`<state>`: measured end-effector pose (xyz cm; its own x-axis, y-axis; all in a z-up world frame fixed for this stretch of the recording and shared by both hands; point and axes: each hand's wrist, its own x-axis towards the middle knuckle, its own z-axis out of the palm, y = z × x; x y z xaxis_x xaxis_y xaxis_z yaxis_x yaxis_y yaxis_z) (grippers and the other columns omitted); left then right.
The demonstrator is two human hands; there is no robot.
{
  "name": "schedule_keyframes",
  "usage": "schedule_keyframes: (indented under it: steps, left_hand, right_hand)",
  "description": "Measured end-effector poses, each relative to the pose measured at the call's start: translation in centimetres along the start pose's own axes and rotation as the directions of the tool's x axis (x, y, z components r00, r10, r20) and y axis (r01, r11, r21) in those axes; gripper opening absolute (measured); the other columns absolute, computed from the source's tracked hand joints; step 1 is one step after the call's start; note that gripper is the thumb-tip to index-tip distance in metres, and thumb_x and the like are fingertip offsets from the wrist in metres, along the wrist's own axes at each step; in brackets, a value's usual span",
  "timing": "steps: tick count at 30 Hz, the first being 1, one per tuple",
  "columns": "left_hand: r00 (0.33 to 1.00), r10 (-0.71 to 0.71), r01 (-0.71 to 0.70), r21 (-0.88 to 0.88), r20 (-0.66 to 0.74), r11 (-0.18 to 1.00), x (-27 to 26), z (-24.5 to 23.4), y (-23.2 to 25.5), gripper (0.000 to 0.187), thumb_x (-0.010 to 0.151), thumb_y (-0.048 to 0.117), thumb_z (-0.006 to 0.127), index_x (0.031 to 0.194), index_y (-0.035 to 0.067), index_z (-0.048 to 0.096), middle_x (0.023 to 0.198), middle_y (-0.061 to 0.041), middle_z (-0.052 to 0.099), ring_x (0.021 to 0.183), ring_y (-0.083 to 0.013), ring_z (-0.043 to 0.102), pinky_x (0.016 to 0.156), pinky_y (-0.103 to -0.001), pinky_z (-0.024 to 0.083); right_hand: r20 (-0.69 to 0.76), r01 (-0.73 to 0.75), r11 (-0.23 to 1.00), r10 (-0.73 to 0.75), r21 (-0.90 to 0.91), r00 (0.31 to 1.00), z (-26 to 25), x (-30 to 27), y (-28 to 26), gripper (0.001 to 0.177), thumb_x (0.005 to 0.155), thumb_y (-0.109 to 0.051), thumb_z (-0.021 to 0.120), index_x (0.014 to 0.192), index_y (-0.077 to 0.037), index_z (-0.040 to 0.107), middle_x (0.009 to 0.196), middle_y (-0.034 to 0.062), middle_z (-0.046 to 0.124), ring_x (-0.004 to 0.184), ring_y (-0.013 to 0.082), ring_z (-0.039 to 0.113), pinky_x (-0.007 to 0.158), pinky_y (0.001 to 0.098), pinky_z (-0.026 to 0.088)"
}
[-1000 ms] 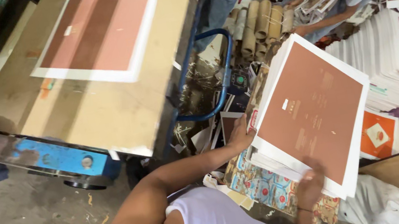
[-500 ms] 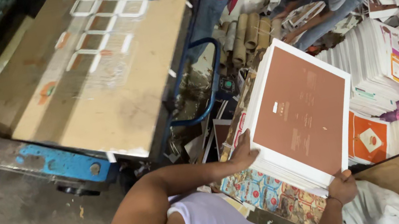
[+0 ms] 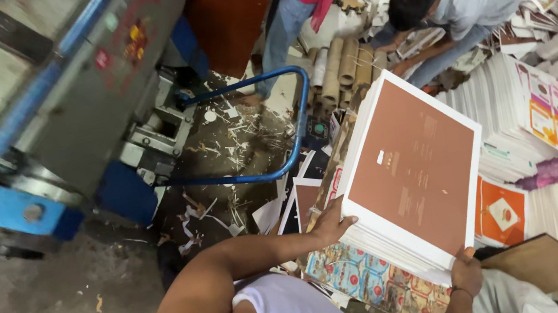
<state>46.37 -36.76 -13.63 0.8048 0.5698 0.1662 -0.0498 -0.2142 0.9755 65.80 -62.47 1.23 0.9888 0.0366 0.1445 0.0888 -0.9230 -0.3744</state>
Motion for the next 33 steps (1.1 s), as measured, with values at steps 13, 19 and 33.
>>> schedule_keyframes:
  steps: [13,19,33]
  left_hand:
    - [0.987,-0.066,0.104,-0.275,0.144,0.956,-0.2,-6.2,-0.5,0.110,0.091,0.033,0.076,0.161,-0.003,-0.001,0.161,-0.033,0.027,0.153,-0.0380,0.031,0.123,-0.040,0.028]
    - [0.998,-0.056,0.057,0.088,-0.015,0.994,1.9,-4.8,2.3,0.109,0.083,0.027,0.078,0.157,-0.001,0.004,0.149,-0.035,0.041,0.139,-0.0429,0.043,0.113,-0.044,0.037]
    - [0.880,0.467,-0.461,-0.085,0.085,0.883,3.7,-16.5,21.9,0.033,0.107,0.005,0.058,0.137,0.016,0.068,0.098,-0.007,0.072,0.073,-0.0131,0.069,0.071,-0.029,0.057]
  right_hand:
    - [-0.117,0.236,0.921,-0.284,-0.309,0.952,-4.5,-0.6,0.8,0.084,0.096,-0.053,0.049,0.159,0.002,0.038,0.166,0.0218,0.034,0.152,0.0385,0.028,0.110,0.0722,0.027]
    - [-0.040,0.779,0.598,-0.797,-0.186,0.603,7.5,-10.1,-4.7,0.081,0.091,-0.046,0.058,0.154,0.002,0.043,0.159,0.0225,0.043,0.146,0.0397,0.033,0.110,0.0695,0.024]
    - [-0.317,0.668,0.743,-0.643,-0.037,0.697,-1.3,-16.0,-9.0,0.056,0.093,-0.027,0.062,0.142,0.002,0.058,0.140,0.0250,0.062,0.132,0.0413,0.057,0.117,0.0566,0.040]
